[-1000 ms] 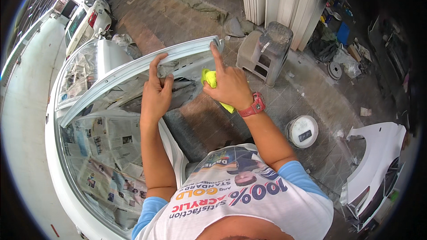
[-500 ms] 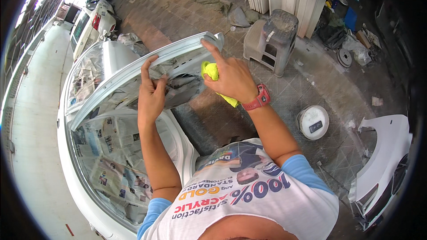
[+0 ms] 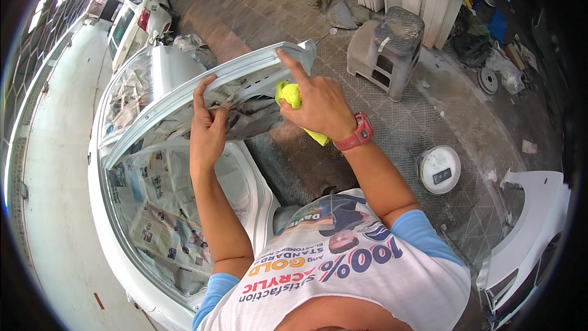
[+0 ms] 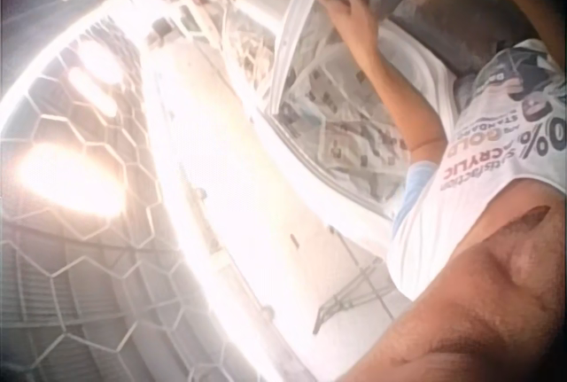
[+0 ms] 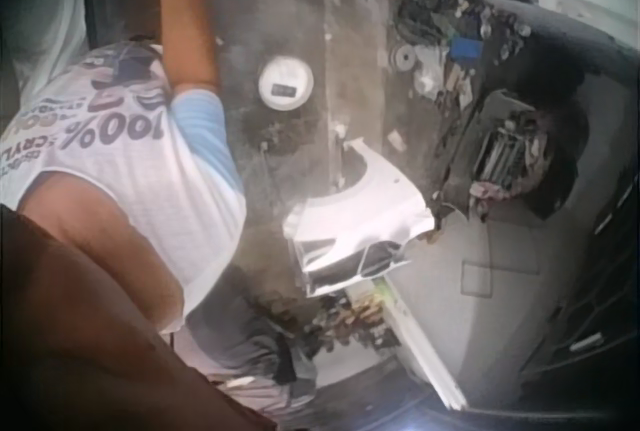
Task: The person wipes the exterior and interior surfaces of a white car door with a yellow cloth. They open and close the door multiple times to access different areas, including the door frame and inner panel, while the car is masked with newspaper.
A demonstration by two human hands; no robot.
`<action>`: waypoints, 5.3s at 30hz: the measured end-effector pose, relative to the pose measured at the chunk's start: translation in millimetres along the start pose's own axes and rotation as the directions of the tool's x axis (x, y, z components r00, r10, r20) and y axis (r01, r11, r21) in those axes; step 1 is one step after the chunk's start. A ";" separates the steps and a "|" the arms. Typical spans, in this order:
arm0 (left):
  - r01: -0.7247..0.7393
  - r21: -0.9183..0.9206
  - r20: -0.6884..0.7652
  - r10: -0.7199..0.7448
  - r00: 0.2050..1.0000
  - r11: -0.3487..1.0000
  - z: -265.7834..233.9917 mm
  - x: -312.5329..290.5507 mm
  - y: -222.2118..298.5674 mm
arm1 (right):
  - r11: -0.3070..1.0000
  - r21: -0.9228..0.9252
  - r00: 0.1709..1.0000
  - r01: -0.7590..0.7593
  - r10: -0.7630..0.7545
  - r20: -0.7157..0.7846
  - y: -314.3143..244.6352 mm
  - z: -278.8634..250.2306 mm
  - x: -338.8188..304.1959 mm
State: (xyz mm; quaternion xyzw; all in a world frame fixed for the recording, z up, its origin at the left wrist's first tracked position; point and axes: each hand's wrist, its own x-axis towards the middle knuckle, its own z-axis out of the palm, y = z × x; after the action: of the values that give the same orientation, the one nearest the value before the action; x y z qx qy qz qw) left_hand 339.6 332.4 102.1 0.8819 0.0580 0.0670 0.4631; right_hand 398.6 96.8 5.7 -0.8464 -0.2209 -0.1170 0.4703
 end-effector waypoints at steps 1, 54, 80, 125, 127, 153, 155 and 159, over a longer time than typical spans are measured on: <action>0.005 -0.001 -0.002 -0.005 1.000 1.000 0.3 -0.5 -0.1 | 1.000 0.009 1.000 0.002 -0.002 -0.002 0.8 -1.0 -0.5; 0.052 0.622 -0.498 0.343 0.796 0.781 -82.6 -61.5 -40.8 | 0.999 0.035 0.998 -0.032 0.030 0.049 -39.2 19.1 -26.4; 0.253 0.497 -0.772 0.289 0.566 0.830 -300.0 -62.7 -189.3 | 0.996 -0.088 0.985 -0.023 0.008 -0.171 -27.2 60.0 -7.0; -0.399 0.834 -0.077 0.796 0.601 0.382 -95.3 107.4 16.5 | 0.721 0.687 0.434 -0.088 0.648 -0.626 4.1 104.9 -25.9; -0.300 0.807 -0.197 0.711 0.675 0.508 -88.4 108.4 22.6 | 0.807 0.589 0.427 -0.032 0.544 -0.722 -7.5 106.5 -24.9; -0.141 0.940 0.031 0.333 0.942 0.310 -14.3 182.3 43.6 | 0.524 0.851 0.826 -0.007 0.483 -0.291 194.1 153.8 109.8; -0.152 0.936 0.050 0.309 0.950 0.317 -22.2 182.2 42.4 | 0.502 0.861 0.806 -0.084 0.542 -0.237 213.0 154.3 127.3; -0.308 0.934 0.246 0.299 0.922 0.181 -46.7 184.6 41.3 | 0.652 0.758 0.844 0.006 0.404 -0.354 229.9 154.1 135.8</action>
State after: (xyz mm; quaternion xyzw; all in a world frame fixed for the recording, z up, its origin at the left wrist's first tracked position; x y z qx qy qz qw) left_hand 515.0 377.2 174.3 0.9712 -0.0908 0.1045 -0.1938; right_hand 627.2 157.6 -192.0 -0.5447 -0.0231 -0.1758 0.8197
